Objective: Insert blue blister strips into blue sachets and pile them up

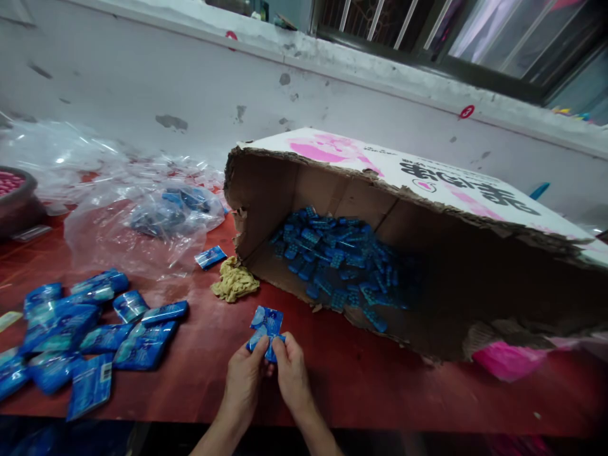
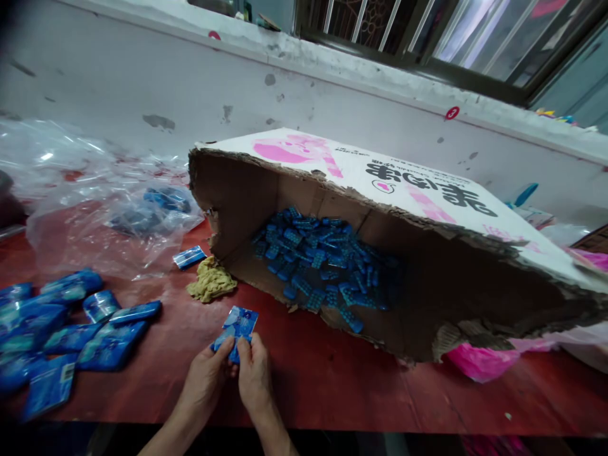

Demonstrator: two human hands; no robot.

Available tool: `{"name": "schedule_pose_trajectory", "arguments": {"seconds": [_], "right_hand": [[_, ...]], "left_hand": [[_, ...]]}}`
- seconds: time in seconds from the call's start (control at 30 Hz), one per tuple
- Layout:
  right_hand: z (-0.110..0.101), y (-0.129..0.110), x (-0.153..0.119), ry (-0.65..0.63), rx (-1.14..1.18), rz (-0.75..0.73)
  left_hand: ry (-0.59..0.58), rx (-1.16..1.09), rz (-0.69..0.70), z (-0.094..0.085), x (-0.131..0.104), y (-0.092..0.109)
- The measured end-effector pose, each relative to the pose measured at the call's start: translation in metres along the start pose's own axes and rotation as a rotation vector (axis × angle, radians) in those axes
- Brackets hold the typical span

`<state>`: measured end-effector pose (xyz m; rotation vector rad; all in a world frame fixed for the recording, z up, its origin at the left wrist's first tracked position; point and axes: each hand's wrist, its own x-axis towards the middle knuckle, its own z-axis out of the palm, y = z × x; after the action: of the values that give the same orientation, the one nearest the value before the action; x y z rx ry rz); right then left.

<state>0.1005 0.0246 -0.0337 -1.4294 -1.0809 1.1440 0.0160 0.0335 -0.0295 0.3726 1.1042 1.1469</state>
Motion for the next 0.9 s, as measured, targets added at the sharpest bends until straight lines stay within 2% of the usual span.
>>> {"name": "schedule_pose_trajectory", "arguments": {"seconds": [0.13, 0.2, 0.27, 0.33, 0.37, 0.4, 0.47, 0.5, 0.6, 0.73, 0.9], "right_hand": [[-0.011, -0.007, 0.0, -0.073, -0.008, -0.022], [-0.018, -0.013, 0.002, -0.117, -0.106, -0.054], [-0.031, -0.02, 0.008, -0.098, -0.28, -0.132], [-0.051, -0.028, 0.023, 0.036, -0.517, -0.241], [-0.062, -0.032, 0.033, 0.143, -0.651, -0.282], [-0.074, -0.035, 0.044, 0.267, -0.797, -0.26], [-0.096, -0.037, 0.066, 0.435, -1.036, -0.063], [-0.104, -0.036, 0.076, 0.442, -1.089, 0.043], [-0.114, -0.028, 0.092, 0.398, -1.076, 0.092], [-0.113, -0.017, 0.091, 0.351, -0.979, 0.076], [-0.116, -0.013, 0.085, 0.289, -0.734, 0.041]], "left_hand": [[-0.18, 0.043, -0.105, -0.003, -0.005, 0.009], [-0.153, 0.061, -0.131, -0.004, -0.006, 0.01], [-0.096, 0.06, -0.142, -0.004, -0.006, 0.007], [-0.072, 0.045, -0.154, -0.006, -0.005, 0.005], [-0.071, 0.033, -0.16, -0.007, -0.005, 0.004], [-0.075, 0.019, -0.164, -0.008, -0.005, 0.004], [-0.085, -0.009, -0.178, -0.01, -0.006, 0.005], [-0.088, -0.022, -0.185, -0.01, -0.007, 0.006], [-0.061, -0.067, -0.241, -0.012, -0.01, 0.01], [0.025, -0.12, -0.327, -0.013, -0.013, 0.014], [0.024, -0.128, -0.29, -0.014, -0.012, 0.011]]}}
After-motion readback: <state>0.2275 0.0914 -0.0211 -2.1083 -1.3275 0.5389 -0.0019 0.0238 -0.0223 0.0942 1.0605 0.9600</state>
